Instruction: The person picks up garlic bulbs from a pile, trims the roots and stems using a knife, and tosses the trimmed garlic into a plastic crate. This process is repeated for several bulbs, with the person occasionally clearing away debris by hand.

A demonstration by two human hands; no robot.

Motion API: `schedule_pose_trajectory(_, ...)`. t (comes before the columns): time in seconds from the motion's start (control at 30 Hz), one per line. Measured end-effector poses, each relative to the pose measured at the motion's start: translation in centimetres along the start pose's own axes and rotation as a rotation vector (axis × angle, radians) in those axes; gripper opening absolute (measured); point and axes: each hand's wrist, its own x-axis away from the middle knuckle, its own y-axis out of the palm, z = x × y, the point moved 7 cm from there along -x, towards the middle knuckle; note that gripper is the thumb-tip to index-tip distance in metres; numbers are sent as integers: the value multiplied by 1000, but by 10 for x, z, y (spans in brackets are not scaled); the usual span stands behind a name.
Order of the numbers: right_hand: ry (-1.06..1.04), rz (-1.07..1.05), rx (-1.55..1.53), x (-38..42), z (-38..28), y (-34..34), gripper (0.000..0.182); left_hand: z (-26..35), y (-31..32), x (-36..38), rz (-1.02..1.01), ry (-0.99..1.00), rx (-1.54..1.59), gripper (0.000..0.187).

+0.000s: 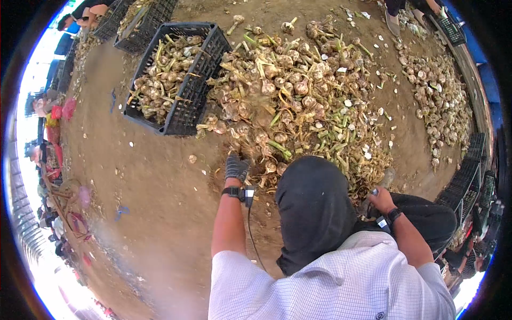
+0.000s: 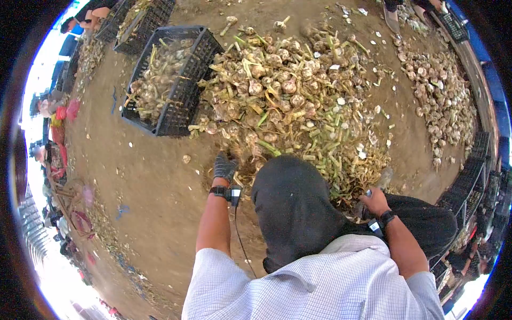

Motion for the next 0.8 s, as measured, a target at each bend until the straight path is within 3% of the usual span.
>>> schedule_pose_trajectory(0.07, -9, 19, -6, -2, -4, 3, 34, 10, -16, 7, -19, 15, 853, 48)
schedule_pose_trajectory(0.13, -23, 50, 45, 3, -15, -2, 33, 44, -47, 33, 35, 55, 894, 47)
schedule_pose_trajectory(0.2, -57, 38, 30, 8, -30, -11, 32, 57, -49, 40, -71, -4, 1220, 44)
schedule_pose_trajectory(0.33, -90, 108, -81, 7, -45, -22, 32, 81, -66, 51, -209, -109, 1565, 32)
schedule_pose_trajectory(0.43, -17, 60, -280, 17, -71, -37, 47, 122, -113, 67, 9, 245, 900, 29)
schedule_pose_trajectory(0.5, -127, 115, -295, 12, -82, -44, 46, 162, -131, 85, -116, 167, 1248, 33)
schedule_pose_trajectory(0.57, -295, 190, -324, 15, -106, -61, 40, 212, -161, 110, -77, 343, 1122, 33)
schedule_pose_trajectory(0.67, -383, 205, -326, 65, -184, -118, 31, 277, -188, 143, -65, 572, 797, 38)
schedule_pose_trajectory(0.73, -540, 340, -368, 102, -224, -150, 23, 322, -183, 174, -114, 705, 648, 38)
schedule_pose_trajectory(0.8, -504, 304, -399, 124, -225, -164, 22, 346, -155, 191, -182, 727, 492, 33)
